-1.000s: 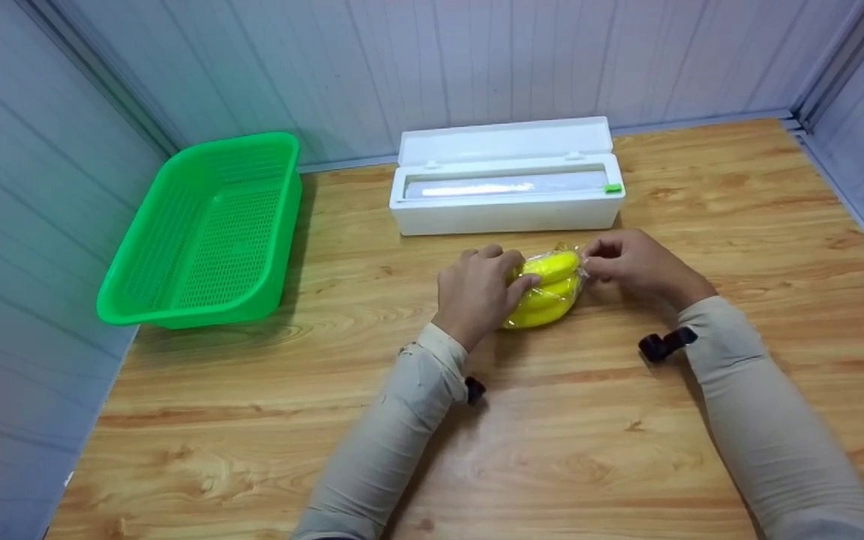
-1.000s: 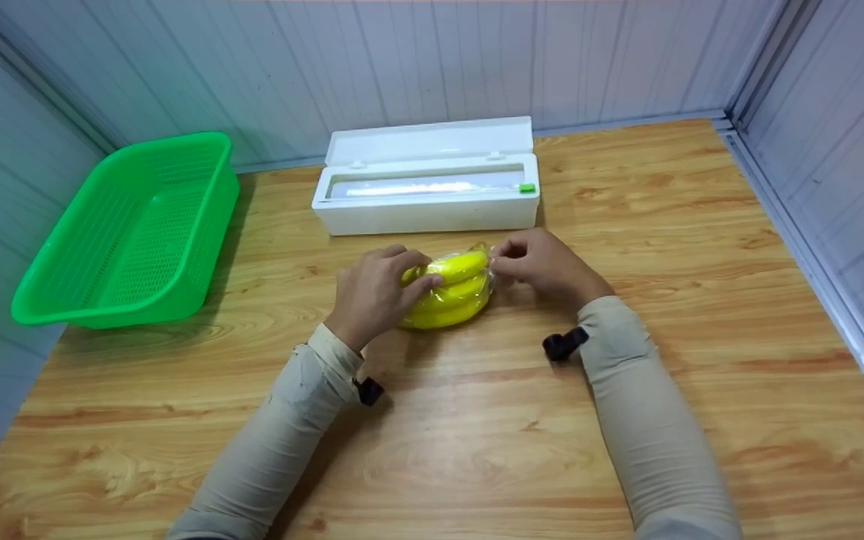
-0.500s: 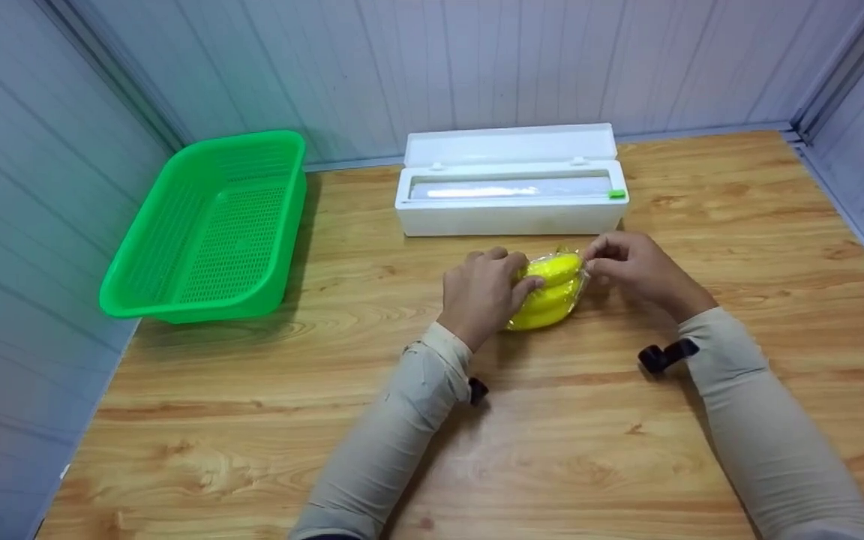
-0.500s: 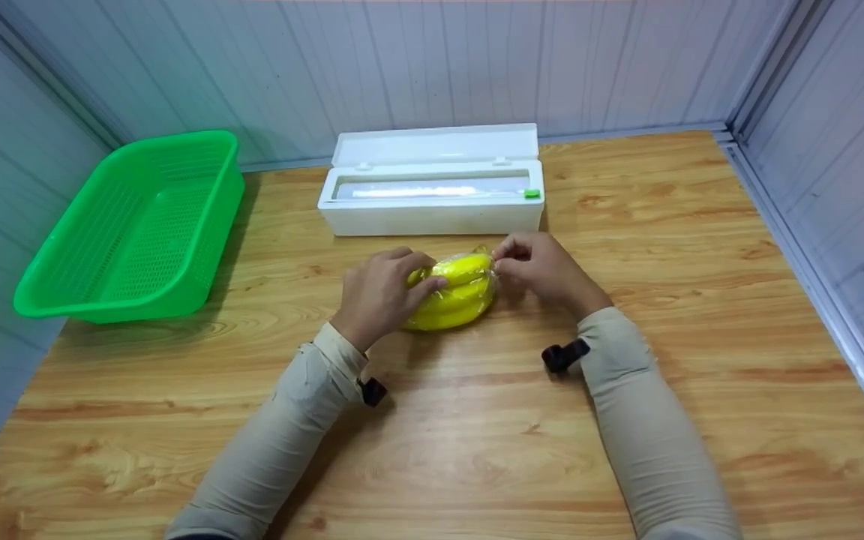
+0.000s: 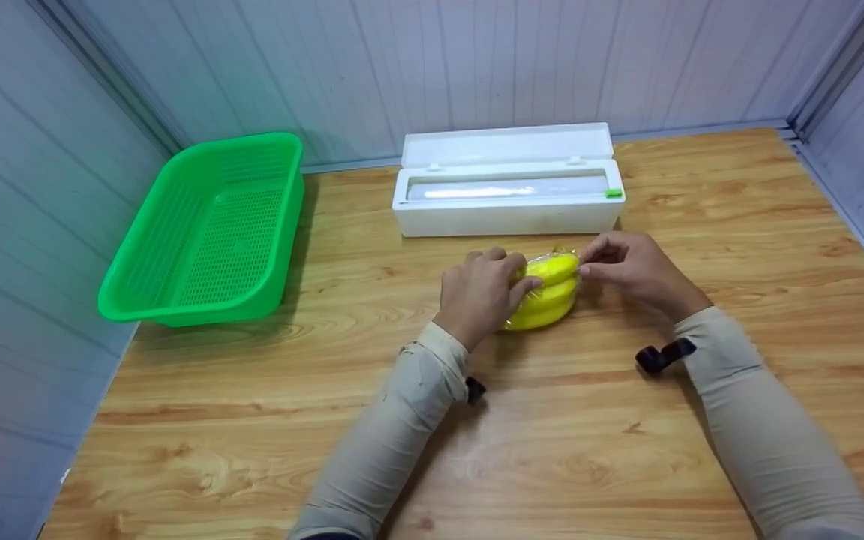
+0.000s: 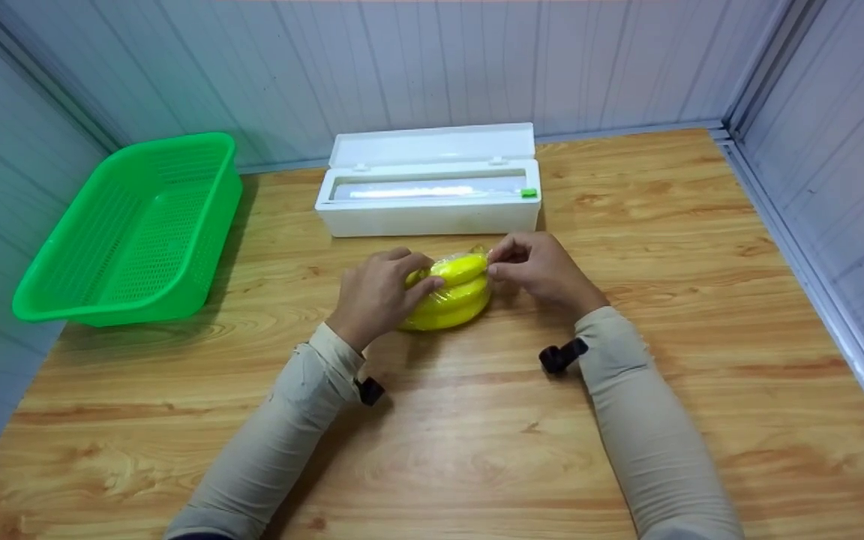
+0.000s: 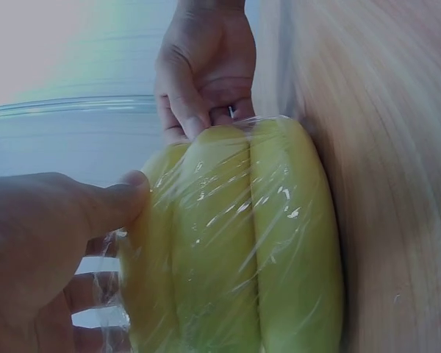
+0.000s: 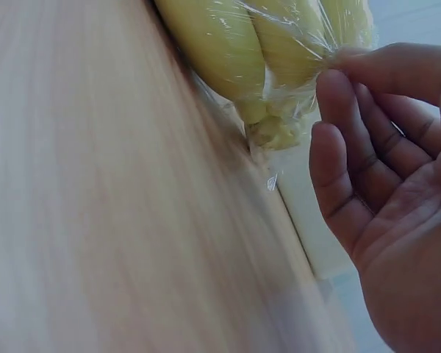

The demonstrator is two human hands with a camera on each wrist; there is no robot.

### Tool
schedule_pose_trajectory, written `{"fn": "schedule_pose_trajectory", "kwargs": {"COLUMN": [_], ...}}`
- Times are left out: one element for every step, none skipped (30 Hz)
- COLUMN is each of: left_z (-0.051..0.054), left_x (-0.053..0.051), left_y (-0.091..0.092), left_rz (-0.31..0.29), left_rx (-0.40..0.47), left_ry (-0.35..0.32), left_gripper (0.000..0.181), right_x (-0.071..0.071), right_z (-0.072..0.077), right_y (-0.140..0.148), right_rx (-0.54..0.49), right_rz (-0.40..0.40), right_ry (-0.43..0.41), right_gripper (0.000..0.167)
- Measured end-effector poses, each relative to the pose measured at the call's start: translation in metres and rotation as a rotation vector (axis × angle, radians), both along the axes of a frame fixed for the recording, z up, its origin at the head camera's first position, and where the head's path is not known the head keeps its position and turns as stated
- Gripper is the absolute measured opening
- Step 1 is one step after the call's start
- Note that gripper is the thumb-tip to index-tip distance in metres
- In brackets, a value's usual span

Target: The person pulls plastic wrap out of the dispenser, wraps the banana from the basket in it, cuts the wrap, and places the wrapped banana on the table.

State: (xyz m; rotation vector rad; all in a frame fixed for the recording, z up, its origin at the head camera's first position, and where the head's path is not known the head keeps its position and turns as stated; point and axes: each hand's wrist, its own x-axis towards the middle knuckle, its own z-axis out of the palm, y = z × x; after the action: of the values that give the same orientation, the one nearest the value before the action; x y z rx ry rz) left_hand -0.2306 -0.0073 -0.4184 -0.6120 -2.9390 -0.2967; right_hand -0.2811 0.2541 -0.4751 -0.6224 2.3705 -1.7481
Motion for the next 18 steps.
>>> {"fn": "schedule_pose_trajectory", "kwargs": {"left_z": [0.0003,0.0005,0.0008,0.0012,0.0016,0.0018,0.002,0.0021,0.0022,0.0022,0.0024,0.0025,0.0027,0.0026,0.0027,0.003,0.0032,0.0032], "left_x": [0.0,0.0,0.0,-0.0004,-0.0008,-0.0012,-0.0015,-0.0019,-0.0022,-0.0025,-0.0026,-0.0028,-0.003,-0.0034,-0.0039,-0.0042,-0.0046,-0.0053], "left_y": [-0.0004,-0.0008,-0.0013,-0.0018,-0.0023,-0.0027,-0.0031,-0.0035,-0.0038,-0.0042,-0.0046,-0.0051,-0.0056,-0.006,-0.0066,-0.0072,-0.0079,-0.0085], "left_rz": [-0.007,-0.013,-0.019,-0.025,-0.031,-0.036,-0.041,-0.045,-0.049,-0.054,-0.058,-0.061,-0.065,-0.069,-0.074,-0.077,-0.08,-0.084], "left_rx": [-0.002,-0.003,-0.003,-0.003,-0.002,-0.002,-0.003,-0.001,0.0,0.002,0.005,0.01,0.014,0.017,0.022,0.026,0.03,0.033], "left_ry": [-0.001,-0.001,-0.001,-0.001,-0.001,-0.003,-0.005,-0.01,-0.015,-0.02,-0.025,-0.031,-0.037,-0.04,-0.043,-0.046,-0.047,-0.048], "left_gripper": [0.04,0.04,0.041,0.041,0.041,0.042,0.042,0.042,0.042,0.042,0.042,0.042,0.042,0.041,0.041,0.041,0.041,0.041], "right_x": [0.0003,0.0004,0.0006,0.0002,-0.0002,-0.001,-0.0017,-0.0025,-0.0032,-0.004,-0.0042,-0.0045,-0.0047,-0.005,-0.0052,-0.0054,-0.0056,-0.0057], "right_z": [-0.0001,0.0,-0.0001,0.0,0.0002,-0.0001,-0.0001,-0.0003,-0.0005,-0.0009,-0.0012,-0.0014,-0.0014,-0.0015,-0.0016,-0.0013,-0.001,0.0], "right_y": [-0.0005,-0.0009,-0.0015,-0.0021,-0.0026,-0.003,-0.0033,-0.0034,-0.0034,-0.003,-0.0023,-0.0019,-0.0014,-0.001,-0.0008,-0.0008,-0.0008,-0.0013], "right_rx": [-0.011,-0.014,-0.017,-0.017,-0.018,-0.018,-0.014,0.001,0.02,0.043,0.074,0.113,0.161,0.211,0.254,0.293,0.333,0.365], "right_rz": [0.001,0.003,0.004,0.006,0.011,0.018,0.025,0.027,0.026,0.019,0.012,0.002,-0.008,-0.019,-0.025,-0.03,-0.025,-0.018], "right_ry": [-0.007,-0.008,-0.011,-0.01,-0.009,-0.013,-0.018,-0.021,-0.031,-0.046,-0.061,-0.082,-0.099,-0.116,-0.135,-0.151,-0.161,-0.172], "right_gripper": [0.022,0.021,0.021,0.021,0.022,0.025,0.029,0.034,0.041,0.047,0.052,0.057,0.06,0.062,0.064,0.066,0.068,0.07]}}
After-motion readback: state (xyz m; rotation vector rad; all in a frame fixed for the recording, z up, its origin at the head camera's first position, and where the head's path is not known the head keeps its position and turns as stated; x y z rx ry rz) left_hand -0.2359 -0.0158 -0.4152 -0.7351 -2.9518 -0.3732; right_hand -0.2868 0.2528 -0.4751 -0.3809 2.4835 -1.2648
